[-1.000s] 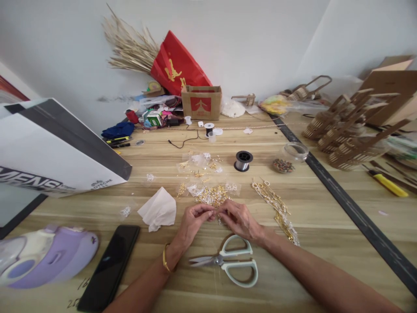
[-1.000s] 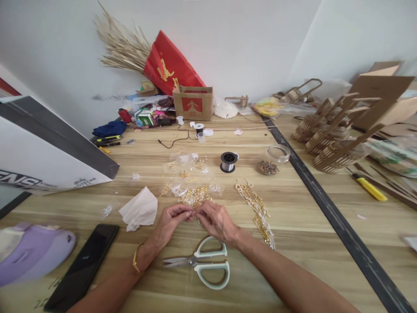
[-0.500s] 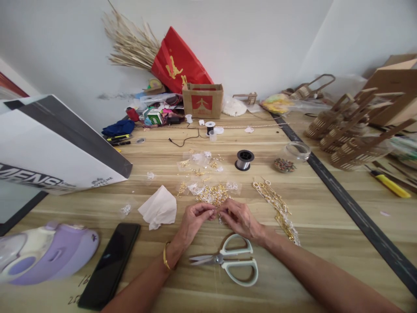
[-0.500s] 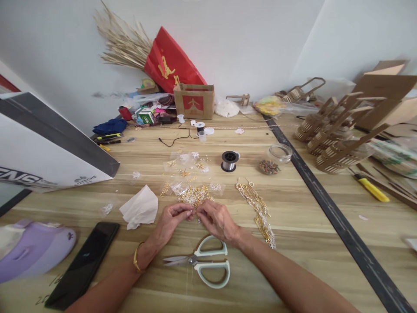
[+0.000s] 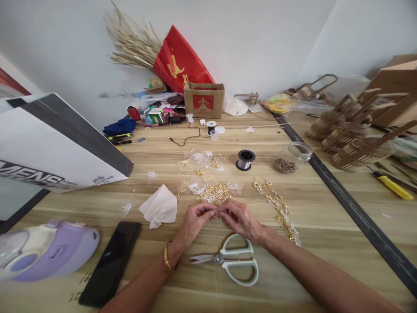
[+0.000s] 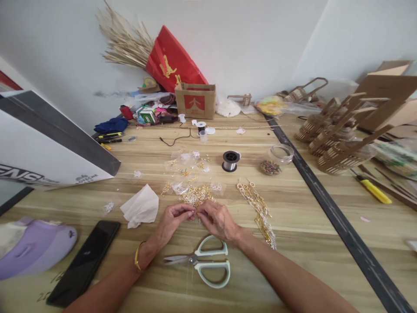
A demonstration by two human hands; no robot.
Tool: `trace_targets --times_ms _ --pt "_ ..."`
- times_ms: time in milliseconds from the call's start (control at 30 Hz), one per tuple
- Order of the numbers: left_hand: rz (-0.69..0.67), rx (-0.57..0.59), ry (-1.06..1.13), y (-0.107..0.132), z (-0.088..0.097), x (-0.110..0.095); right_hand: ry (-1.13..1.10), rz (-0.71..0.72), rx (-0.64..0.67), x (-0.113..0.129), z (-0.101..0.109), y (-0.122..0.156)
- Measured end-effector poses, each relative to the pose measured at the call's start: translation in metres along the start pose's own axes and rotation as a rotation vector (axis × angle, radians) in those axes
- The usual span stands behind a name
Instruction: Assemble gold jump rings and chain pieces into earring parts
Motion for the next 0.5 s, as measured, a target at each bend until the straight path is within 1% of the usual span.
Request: trace_targets --times_ms 233,500 --pt "-0.025 0.004 0.001 -0.0001 0.0007 0.0019 0.008 0.015 -0.012 -0.0009 -0.0006 0.0003" --pt "-0.041 0.014 -0.027 0.0018 -0.0002 -0.0025 0.015 -0.001 -0.006 -0.0008 -0.0005 0.0003"
Point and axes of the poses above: each hand's wrist, its own y-axis away from the middle knuckle, its own z-axis out of the back of the hand, x = y × z, the point moved 5 cm from there along -y, towards the middle knuckle, and after that the axes turned 2 degrees about y, right-handed, at the moved point
